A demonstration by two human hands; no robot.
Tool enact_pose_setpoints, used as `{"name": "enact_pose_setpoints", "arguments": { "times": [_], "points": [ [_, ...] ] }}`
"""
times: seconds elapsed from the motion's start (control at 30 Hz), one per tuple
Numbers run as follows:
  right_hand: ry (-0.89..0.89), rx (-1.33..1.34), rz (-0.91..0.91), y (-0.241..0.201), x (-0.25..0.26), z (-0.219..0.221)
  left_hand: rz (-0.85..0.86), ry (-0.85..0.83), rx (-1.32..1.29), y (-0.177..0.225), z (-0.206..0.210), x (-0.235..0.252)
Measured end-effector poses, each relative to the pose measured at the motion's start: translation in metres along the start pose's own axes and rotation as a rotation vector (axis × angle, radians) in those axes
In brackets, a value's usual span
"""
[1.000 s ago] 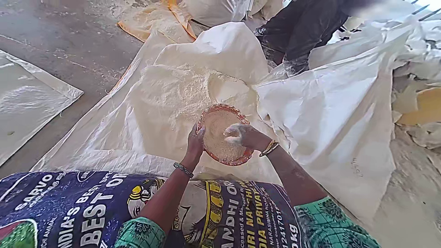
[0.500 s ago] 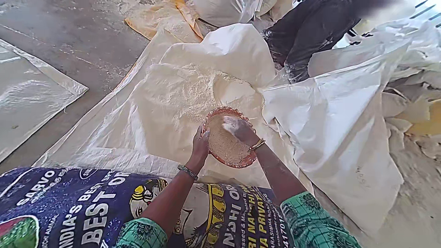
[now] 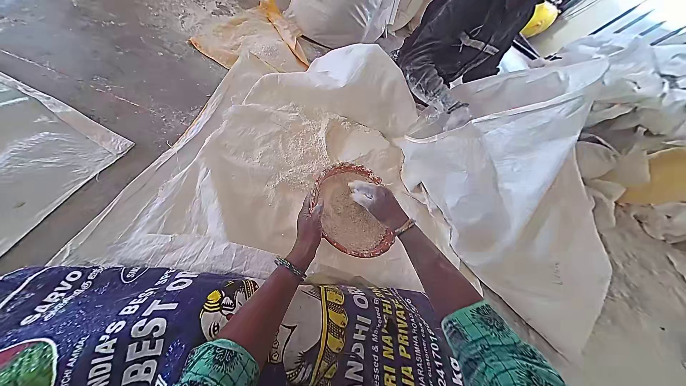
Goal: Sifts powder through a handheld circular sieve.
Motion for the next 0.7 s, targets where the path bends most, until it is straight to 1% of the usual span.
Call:
{"name": "enact_pose_setpoints", "arguments": {
  "times": [0.03,0.1,0.17,0.2,0.3,0.37,0.4,0.43,0.5,0.53,0.6,0.63,0.7],
  "points": [
    [-0.058,0.037,0.024,-0.003,0.009,0.006,0.004,-0.007,-0.001,-0.002,0.0,-0.001],
    [-0.211,0.081,-0.014,-0.022,0.015,0.028,0.014,0.005,0.005,-0.003,-0.003,0.001],
    [-0.347,0.026,-0.1,-0.048,0.001,0.044,0.008,0.029,-0.005,-0.002,-0.008,0.005],
    [-0.388,-0.017,-0.14,-0.054,-0.01,0.047,-0.011,0.049,-0.015,-0.002,-0.009,0.007],
    [-0.426,-0.178,-0.214,-0.045,-0.035,0.039,-0.037,0.049,-0.038,-0.003,-0.005,0.008],
    [-0.479,-0.329,-0.179,-0.035,-0.039,0.023,-0.013,0.024,-0.033,-0.003,0.0,0.008],
    [-0.46,-0.379,-0.149,-0.031,-0.038,0.014,-0.005,0.02,-0.029,-0.002,0.001,0.007],
    [-0.37,-0.39,-0.168,-0.024,-0.036,0.008,-0.006,0.018,-0.025,-0.001,0.001,0.006],
    [-0.195,-0.402,-0.308,-0.015,-0.024,0.003,-0.029,0.016,-0.022,-0.003,0.0,0.004],
    [-0.163,-0.416,-0.372,-0.016,-0.014,0.004,-0.035,0.01,-0.02,-0.004,0.0,0.003],
    [-0.154,-0.478,-0.427,-0.02,0.008,0.008,-0.038,-0.013,0.002,-0.007,-0.001,0.0],
    [-0.191,-0.529,-0.381,-0.021,0.019,0.011,-0.04,-0.022,0.015,-0.008,-0.001,-0.001],
    [-0.328,-0.607,-0.192,-0.015,0.035,0.014,-0.065,-0.01,0.021,-0.007,-0.003,-0.003]
  ]
}}
Point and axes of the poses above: each hand's wrist, its own x-axis towards the middle knuckle, its own z-axis out of the palm, y = z × x, the point moved 2 cm from there along x, towards the middle knuckle, and after that the axes turned 6 degrees about y, right-handed, at the moved point
